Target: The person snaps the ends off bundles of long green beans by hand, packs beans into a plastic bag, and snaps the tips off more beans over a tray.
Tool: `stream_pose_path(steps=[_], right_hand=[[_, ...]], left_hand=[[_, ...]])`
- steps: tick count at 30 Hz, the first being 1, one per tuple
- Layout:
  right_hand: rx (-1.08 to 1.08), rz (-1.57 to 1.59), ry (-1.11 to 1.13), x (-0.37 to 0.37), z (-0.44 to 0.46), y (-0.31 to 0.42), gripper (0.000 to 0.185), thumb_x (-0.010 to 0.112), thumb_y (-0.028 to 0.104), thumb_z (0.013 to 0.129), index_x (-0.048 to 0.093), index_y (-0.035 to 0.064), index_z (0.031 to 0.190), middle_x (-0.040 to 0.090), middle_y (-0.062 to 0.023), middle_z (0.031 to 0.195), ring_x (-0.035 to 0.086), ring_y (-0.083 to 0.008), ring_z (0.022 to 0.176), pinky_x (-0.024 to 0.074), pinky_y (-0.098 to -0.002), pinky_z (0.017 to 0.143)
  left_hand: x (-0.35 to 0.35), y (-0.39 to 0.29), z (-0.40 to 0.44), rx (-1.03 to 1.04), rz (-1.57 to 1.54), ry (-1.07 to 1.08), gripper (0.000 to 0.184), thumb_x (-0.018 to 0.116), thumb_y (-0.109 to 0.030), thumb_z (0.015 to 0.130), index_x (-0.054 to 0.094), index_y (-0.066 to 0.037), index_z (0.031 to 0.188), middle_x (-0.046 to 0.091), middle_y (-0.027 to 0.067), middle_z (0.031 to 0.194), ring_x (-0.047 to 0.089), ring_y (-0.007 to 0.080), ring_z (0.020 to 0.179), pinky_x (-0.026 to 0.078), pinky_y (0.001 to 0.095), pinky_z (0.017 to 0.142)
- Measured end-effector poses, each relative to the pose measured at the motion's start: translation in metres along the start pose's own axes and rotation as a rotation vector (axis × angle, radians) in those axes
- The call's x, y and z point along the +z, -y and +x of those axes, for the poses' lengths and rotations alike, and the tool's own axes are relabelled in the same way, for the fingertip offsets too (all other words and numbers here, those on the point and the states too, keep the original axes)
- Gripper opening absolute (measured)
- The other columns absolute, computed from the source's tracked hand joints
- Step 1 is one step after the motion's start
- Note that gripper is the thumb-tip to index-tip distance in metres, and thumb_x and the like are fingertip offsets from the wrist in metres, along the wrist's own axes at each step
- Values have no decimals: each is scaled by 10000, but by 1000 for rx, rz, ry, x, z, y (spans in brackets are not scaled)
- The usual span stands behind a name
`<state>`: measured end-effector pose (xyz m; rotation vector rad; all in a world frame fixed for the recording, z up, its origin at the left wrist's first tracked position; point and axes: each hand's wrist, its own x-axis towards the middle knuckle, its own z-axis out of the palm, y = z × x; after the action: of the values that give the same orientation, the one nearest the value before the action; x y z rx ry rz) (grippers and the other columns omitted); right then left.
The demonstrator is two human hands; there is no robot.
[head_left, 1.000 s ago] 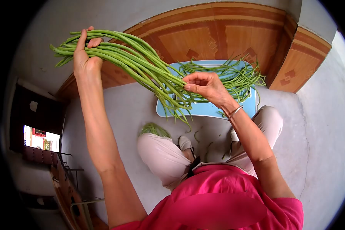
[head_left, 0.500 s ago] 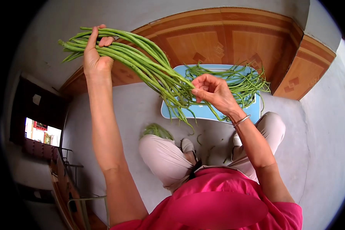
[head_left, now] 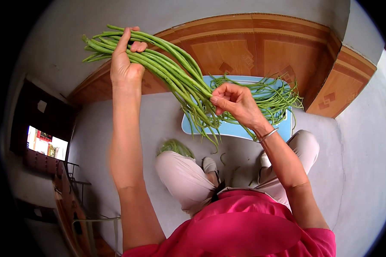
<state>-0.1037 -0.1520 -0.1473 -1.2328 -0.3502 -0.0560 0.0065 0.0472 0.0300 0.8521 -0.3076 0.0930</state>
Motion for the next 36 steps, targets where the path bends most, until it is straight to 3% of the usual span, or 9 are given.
stream_pose_path(steps=[9, 11, 12, 17, 19, 21, 28, 35, 36], right_hand=[[-13, -304, 29, -15, 5, -11, 158, 625, 131, 870, 629, -7, 946, 628, -37, 838, 587, -86, 721, 492, -240, 658], [-328, -553, -150, -22, 15, 7, 234, 652, 175, 858, 633, -12, 997, 616, -83, 1001, 587, -125, 874, 509, -254, 708], [-253, -530, -173, -24, 19, 21, 378, 686, 267, 838, 612, 1, 1097, 560, -128, 1154, 554, -202, 1031, 505, -319, 831], [-548, -786, -76, 16, 41, 53, 840, 753, 422, 735, 376, 47, 1385, 458, -203, 1300, 460, -368, 1204, 386, -458, 1015], [-533, -825, -53, 30, 52, 47, 1066, 811, 441, 643, 237, 36, 1445, 428, -230, 1321, 439, -390, 1224, 386, -447, 1018], [-567, -814, -85, 32, 59, 40, 1096, 820, 439, 631, 215, 35, 1450, 425, -238, 1318, 447, -384, 1216, 393, -438, 1013], [-523, -579, -131, 25, 51, 43, 708, 721, 307, 794, 414, -6, 1350, 545, -210, 1219, 532, -327, 1142, 416, -403, 979], [-469, -488, -120, 18, 46, 35, 462, 671, 185, 845, 536, -15, 1239, 605, -200, 1168, 606, -271, 1057, 462, -370, 918], [-526, -494, -112, 17, 48, 30, 374, 625, 165, 884, 562, -13, 1208, 657, -161, 1070, 639, -220, 960, 496, -338, 827]], left_hand=[[0, 14, -11, -2, 9, 24, 117, 650, -35, 859, 563, -11, 933, 614, 110, 911, 400, 98, 562, 363, 250, 498], [1, 16, -14, -9, 33, 7, 113, 652, -44, 859, 566, -29, 930, 616, 104, 899, 410, 101, 556, 372, 262, 495], [2, 17, -16, -18, 36, 21, 109, 654, -56, 861, 571, -31, 927, 617, 95, 894, 414, 101, 559, 377, 265, 504], [19, 36, -33, -68, 116, 2, 123, 664, -135, 871, 609, -46, 935, 630, 49, 869, 458, 104, 597, 440, 273, 576], [26, 47, -37, -54, 101, 13, 126, 665, -143, 873, 608, -53, 942, 636, 45, 877, 474, 108, 607, 466, 279, 597], [29, 49, -42, -71, 54, -2, 126, 664, -147, 874, 610, -61, 949, 642, 42, 891, 484, 106, 633, 472, 276, 616], [24, 54, -49, -114, 12, -60, 131, 678, -123, 859, 604, -62, 948, 638, 57, 896, 464, 106, 629, 425, 268, 582], [16, 64, -55, -112, 23, -30, 142, 676, -103, 857, 589, -26, 938, 614, 65, 861, 443, 99, 594, 397, 257, 544], [15, 65, -56, -125, 18, -58, 148, 683, -85, 848, 584, -28, 942, 613, 81, 872, 437, 101, 576, 385, 252, 522]])
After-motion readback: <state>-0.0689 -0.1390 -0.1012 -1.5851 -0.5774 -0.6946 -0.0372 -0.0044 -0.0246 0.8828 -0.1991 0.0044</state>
